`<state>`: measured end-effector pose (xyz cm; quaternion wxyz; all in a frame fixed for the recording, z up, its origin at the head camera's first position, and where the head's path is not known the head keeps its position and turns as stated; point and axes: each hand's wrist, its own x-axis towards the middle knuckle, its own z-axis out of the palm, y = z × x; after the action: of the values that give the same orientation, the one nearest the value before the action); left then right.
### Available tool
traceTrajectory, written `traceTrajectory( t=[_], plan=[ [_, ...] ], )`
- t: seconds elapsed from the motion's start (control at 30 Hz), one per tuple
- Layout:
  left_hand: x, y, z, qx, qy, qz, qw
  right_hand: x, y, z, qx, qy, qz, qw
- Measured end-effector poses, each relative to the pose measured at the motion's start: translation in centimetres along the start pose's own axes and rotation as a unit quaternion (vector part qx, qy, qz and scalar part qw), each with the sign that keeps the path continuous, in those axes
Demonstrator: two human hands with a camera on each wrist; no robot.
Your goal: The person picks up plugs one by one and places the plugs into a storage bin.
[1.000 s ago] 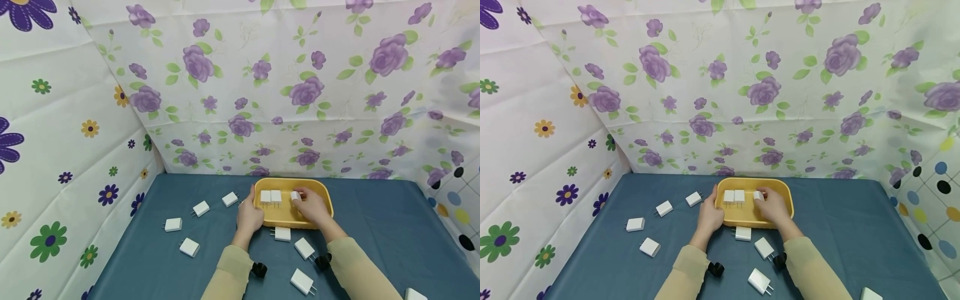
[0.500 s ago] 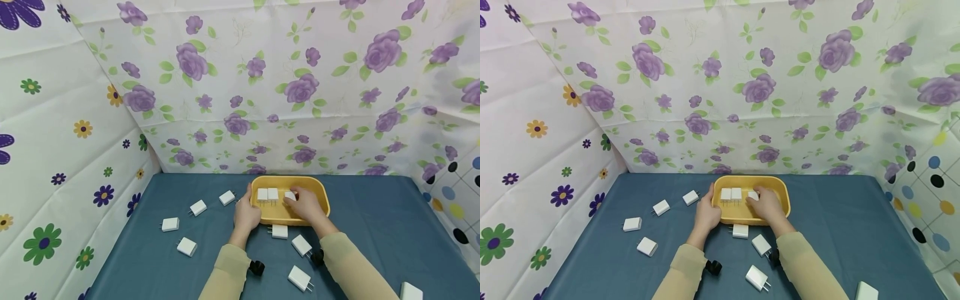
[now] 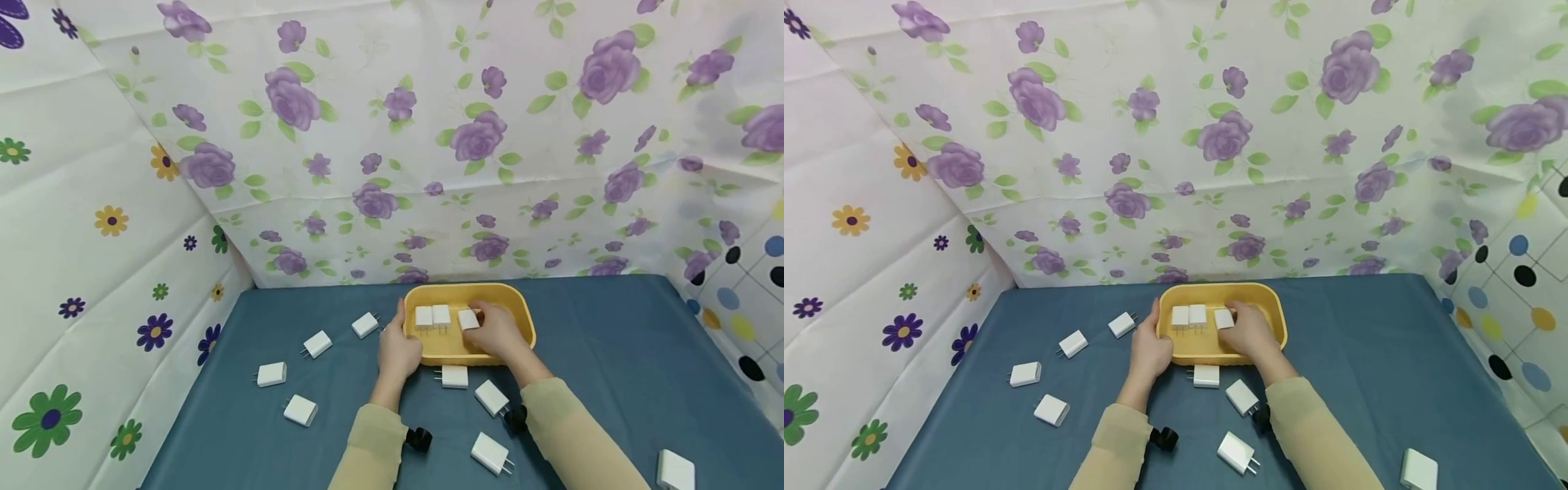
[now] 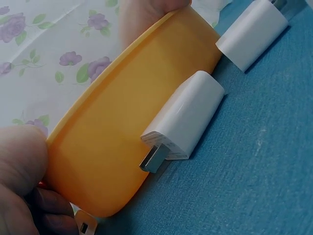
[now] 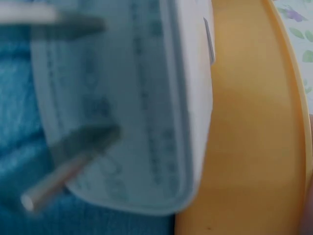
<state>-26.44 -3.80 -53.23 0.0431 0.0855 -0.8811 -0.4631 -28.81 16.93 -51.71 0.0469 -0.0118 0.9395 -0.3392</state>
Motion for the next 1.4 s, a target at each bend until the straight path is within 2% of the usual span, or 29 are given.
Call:
traceTrajectory(
  t=[0.13,0.3,0.63,0.97,1.23,1.4],
  plan=[
    [-0.16,0.23,-0.28,-0.004,0.006,0.003,1.0,0.14,-0.3,-0.14,-0.002,-0.003,0.008,1.0],
    [-0.27,0.35,-0.37,0.002,-0.008,0.005,1.0,0.1,-0.15,-0.07,-0.013,-0.012,0.015,1.0],
    [-0.1,0.15,-0.4,0.012,-0.003,0.007,0.9999,0.22,-0.33,0.26,-0.04,-0.053,-0.017,0.998],
    [-0.05,0.13,-0.34,0.011,-0.008,0.006,0.9999,0.23,-0.39,0.25,-0.067,-0.07,-0.041,0.994],
    [-0.09,0.22,-0.33,0.009,-0.007,0.003,0.9999,0.28,-0.45,0.46,-0.089,-0.078,-0.037,0.992],
    [-0.11,0.25,-0.31,0.01,-0.004,0.001,0.9999,0.17,-0.47,0.53,-0.082,-0.081,-0.032,0.993]
  ],
)
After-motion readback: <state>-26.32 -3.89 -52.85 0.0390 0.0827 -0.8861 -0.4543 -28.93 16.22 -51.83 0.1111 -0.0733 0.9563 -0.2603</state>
